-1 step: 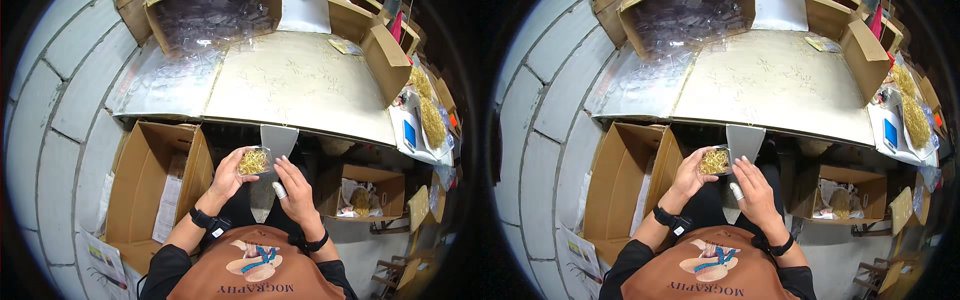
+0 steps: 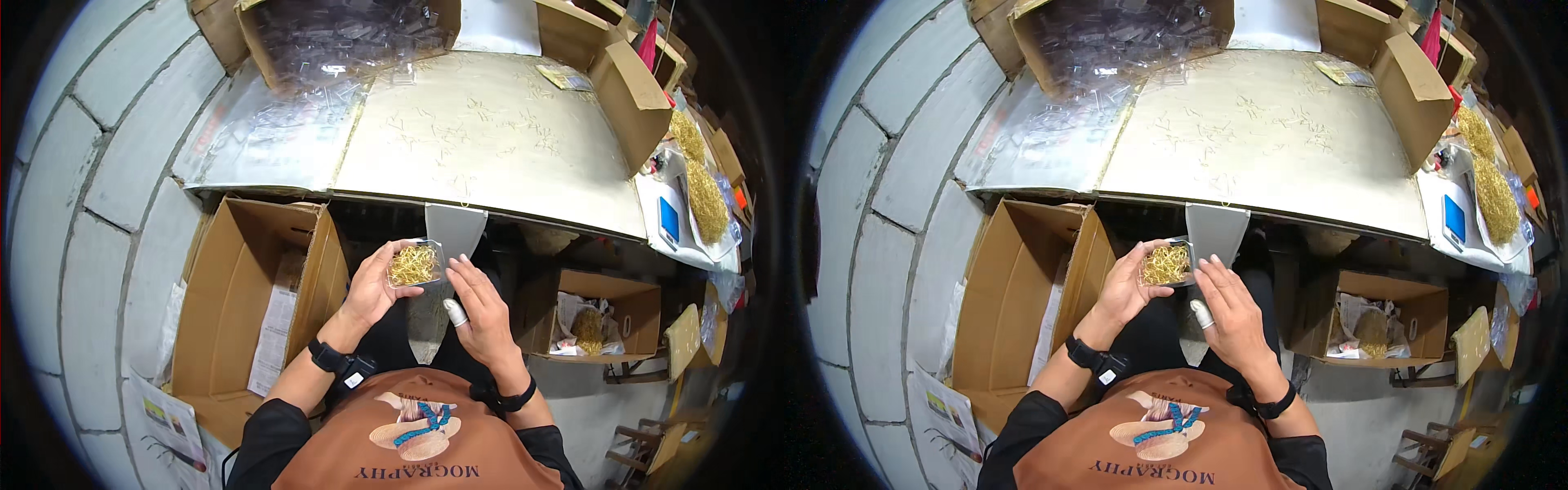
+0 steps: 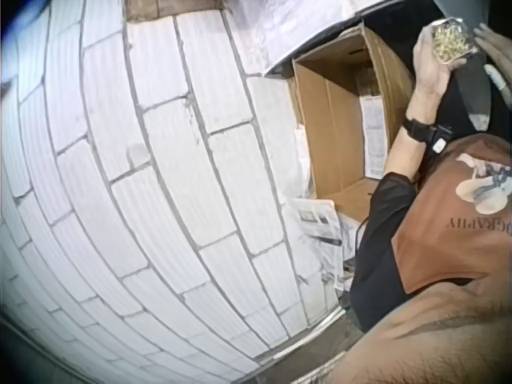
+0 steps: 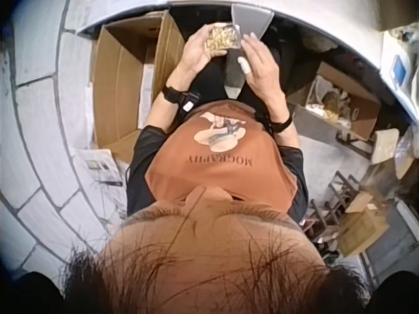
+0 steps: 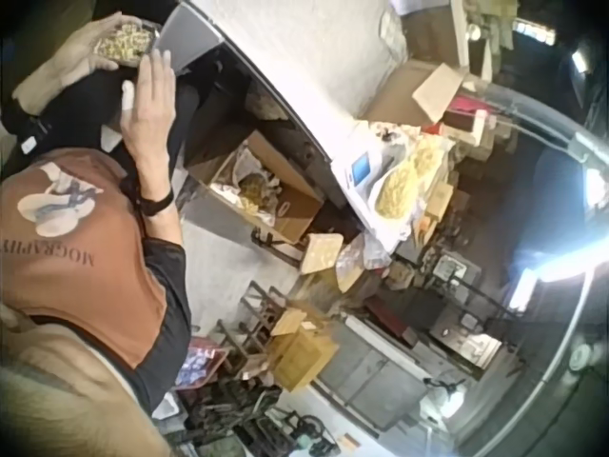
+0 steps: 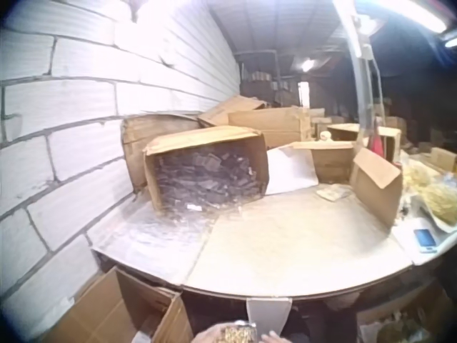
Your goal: The recorder is sorting and packing small bundles of gold-colored wire into bags and boxes on a workshop floor.
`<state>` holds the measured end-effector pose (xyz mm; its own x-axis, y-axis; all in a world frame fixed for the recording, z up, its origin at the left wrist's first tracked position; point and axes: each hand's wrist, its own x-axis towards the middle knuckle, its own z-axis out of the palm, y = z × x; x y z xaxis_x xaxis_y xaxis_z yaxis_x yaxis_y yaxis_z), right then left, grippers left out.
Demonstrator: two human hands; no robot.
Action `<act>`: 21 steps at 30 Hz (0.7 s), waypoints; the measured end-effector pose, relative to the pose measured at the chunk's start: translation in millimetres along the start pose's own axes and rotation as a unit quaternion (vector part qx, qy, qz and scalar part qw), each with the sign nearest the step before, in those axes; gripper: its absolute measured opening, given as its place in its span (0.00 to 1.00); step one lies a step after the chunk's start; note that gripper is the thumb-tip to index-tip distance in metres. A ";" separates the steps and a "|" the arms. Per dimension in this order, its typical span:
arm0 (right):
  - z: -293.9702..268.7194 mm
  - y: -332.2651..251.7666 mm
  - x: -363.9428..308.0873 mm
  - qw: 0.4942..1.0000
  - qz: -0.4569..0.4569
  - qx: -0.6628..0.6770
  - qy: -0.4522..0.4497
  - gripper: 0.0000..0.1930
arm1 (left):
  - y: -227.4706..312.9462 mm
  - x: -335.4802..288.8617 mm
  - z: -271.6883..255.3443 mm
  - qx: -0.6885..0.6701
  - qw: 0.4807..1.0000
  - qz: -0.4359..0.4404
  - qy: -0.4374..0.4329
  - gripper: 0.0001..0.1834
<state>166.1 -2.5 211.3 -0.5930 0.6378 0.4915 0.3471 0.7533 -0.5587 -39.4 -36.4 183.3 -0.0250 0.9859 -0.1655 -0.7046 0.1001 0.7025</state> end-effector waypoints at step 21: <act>14.9 1.3 3.3 0.979 -0.056 -0.133 -0.141 0.35 | -14.2 -3.4 12.3 0.031 0.995 -0.049 -0.080 0.27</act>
<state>153.8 -1.8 202.2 -0.8021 0.5076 0.3147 0.4233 0.8549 -0.3001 -20.6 -39.5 182.4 0.1586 0.9793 -0.1260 -0.6526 0.1998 0.7309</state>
